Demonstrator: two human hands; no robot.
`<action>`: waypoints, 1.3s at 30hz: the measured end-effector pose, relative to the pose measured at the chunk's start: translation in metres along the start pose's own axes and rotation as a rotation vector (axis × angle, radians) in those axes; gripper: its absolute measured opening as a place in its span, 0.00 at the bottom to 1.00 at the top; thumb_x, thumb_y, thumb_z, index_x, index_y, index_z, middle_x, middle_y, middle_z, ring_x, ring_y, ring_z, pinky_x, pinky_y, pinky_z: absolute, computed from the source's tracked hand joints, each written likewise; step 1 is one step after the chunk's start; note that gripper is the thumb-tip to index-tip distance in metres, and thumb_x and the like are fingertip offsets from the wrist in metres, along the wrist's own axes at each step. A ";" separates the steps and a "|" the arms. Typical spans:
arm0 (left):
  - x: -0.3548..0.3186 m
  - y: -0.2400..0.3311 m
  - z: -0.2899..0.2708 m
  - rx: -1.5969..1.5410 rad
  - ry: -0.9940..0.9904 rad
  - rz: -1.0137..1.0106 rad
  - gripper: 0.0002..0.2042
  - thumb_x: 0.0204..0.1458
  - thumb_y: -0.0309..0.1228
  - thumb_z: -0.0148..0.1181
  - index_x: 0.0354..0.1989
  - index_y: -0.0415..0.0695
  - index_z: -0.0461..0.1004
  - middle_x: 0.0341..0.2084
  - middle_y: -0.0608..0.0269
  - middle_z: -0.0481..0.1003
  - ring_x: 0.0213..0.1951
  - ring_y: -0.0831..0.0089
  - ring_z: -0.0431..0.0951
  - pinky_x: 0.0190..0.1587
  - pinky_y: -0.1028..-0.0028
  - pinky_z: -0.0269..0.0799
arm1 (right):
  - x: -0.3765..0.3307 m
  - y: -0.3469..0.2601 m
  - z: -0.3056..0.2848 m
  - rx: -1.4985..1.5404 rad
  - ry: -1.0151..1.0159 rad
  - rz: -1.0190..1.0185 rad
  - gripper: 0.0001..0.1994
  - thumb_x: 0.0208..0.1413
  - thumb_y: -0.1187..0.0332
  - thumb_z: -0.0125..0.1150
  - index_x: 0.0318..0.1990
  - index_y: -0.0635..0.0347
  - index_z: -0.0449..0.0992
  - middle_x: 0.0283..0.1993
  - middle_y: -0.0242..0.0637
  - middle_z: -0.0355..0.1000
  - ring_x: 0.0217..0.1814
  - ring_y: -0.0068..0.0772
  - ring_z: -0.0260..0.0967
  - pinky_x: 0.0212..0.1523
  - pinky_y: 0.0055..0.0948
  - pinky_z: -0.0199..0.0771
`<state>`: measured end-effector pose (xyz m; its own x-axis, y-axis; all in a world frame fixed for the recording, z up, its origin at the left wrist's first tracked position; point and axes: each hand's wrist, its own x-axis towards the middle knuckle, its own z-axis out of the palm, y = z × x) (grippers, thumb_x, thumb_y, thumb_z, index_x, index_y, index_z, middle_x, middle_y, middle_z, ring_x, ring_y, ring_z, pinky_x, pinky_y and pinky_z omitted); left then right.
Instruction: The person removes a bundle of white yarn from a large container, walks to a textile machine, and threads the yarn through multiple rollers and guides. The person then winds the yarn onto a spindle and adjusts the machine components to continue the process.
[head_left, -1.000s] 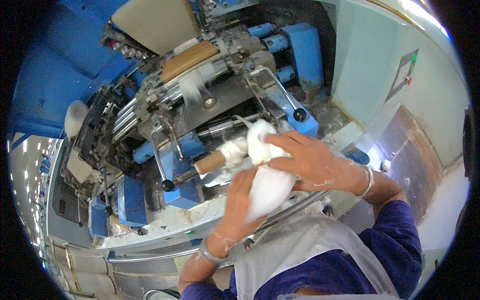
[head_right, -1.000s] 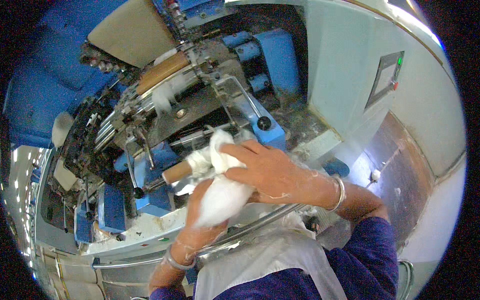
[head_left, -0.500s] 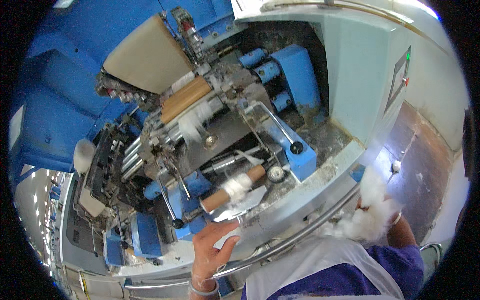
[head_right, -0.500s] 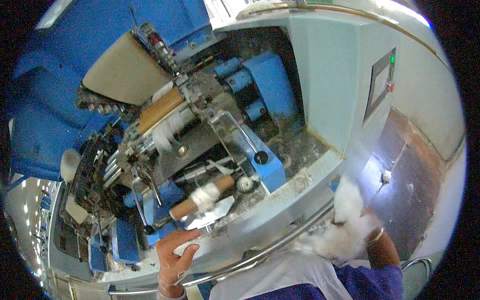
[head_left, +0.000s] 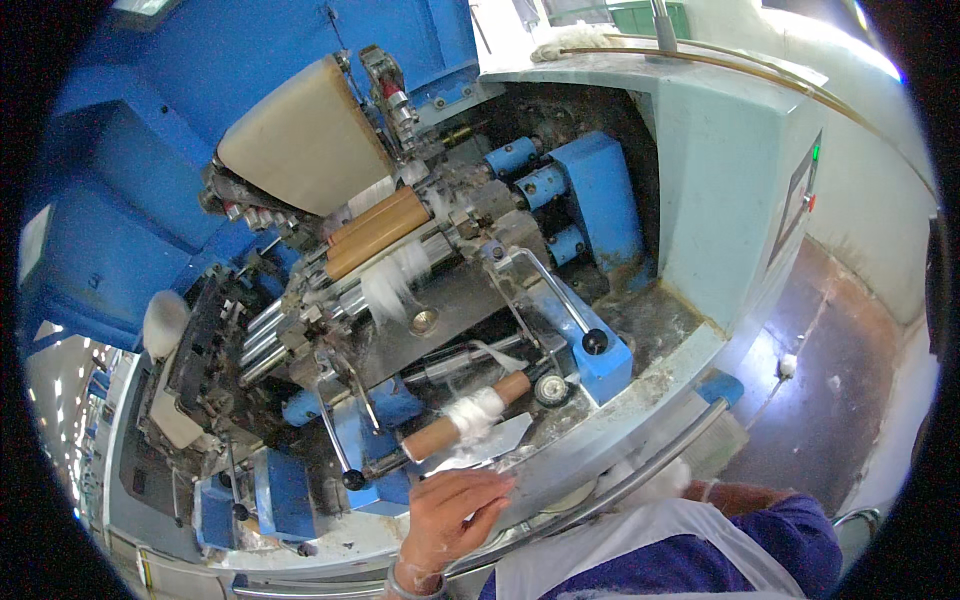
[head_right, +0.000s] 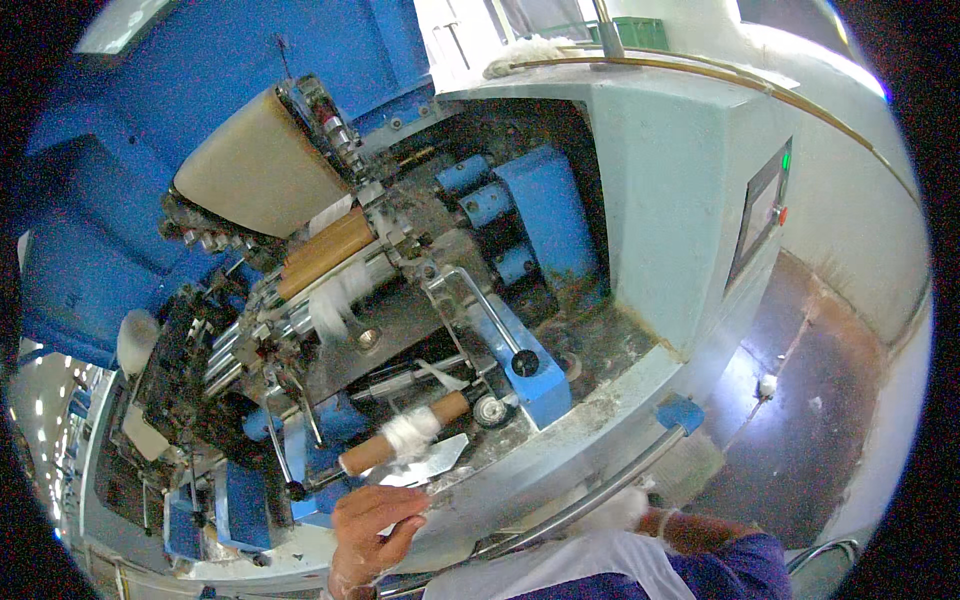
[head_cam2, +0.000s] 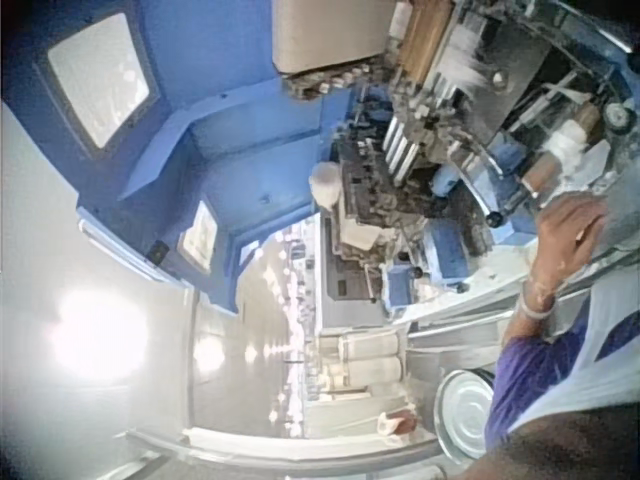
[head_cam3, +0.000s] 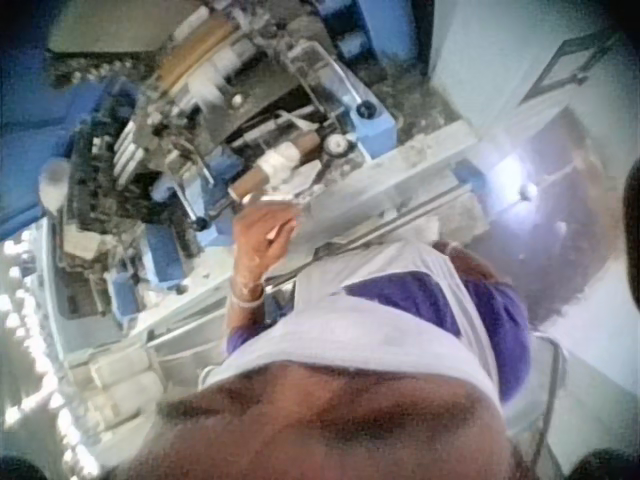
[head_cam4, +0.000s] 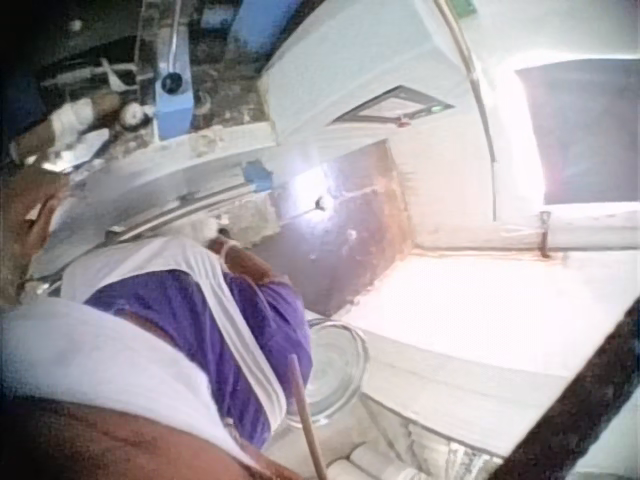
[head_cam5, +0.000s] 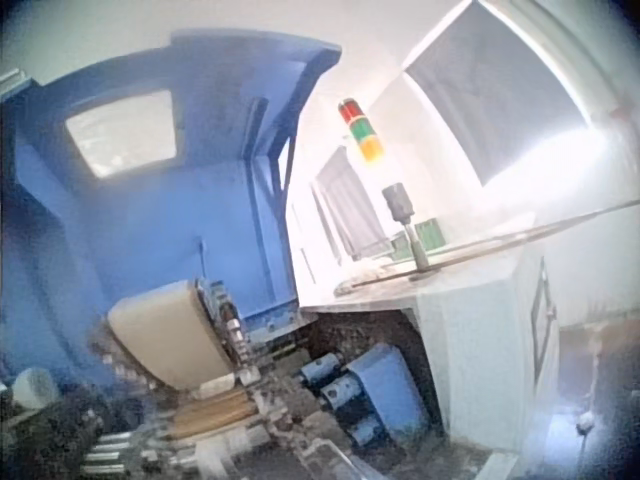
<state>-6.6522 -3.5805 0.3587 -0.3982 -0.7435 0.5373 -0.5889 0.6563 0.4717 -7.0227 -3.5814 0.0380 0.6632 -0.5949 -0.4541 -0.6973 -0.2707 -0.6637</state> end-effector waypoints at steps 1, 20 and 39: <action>-0.007 -0.002 0.001 -0.003 0.019 -0.018 0.08 0.43 0.25 0.69 0.33 0.42 0.83 0.31 0.56 0.83 0.34 0.62 0.84 0.37 0.69 0.77 | 0.013 -0.002 0.000 -0.011 0.024 -0.004 0.20 0.53 0.63 0.65 0.53 0.58 0.71 0.60 0.42 0.69 0.55 0.44 0.72 0.54 0.39 0.72; -0.193 -0.032 0.030 0.434 0.291 -0.461 0.04 0.49 0.26 0.65 0.34 0.44 0.80 0.21 0.53 0.73 0.23 0.53 0.71 0.28 0.57 0.67 | 0.027 -0.001 -0.002 -0.085 0.043 0.074 0.22 0.59 0.60 0.62 0.58 0.60 0.71 0.59 0.44 0.71 0.57 0.42 0.72 0.59 0.38 0.70; -0.213 -0.059 0.047 0.306 0.155 -0.701 0.11 0.51 0.46 0.66 0.28 0.52 0.82 0.15 0.62 0.77 0.18 0.60 0.78 0.26 0.62 0.74 | -0.078 -0.247 -0.303 -0.087 -0.088 -0.538 0.18 0.56 0.65 0.68 0.52 0.60 0.78 0.51 0.43 0.78 0.54 0.43 0.75 0.55 0.39 0.72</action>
<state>-6.5656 -3.4672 0.1833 0.2286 -0.9302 0.2871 -0.8435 -0.0421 0.5354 -6.9846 -3.6978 0.4170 0.9500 -0.2906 -0.1147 -0.2708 -0.5828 -0.7661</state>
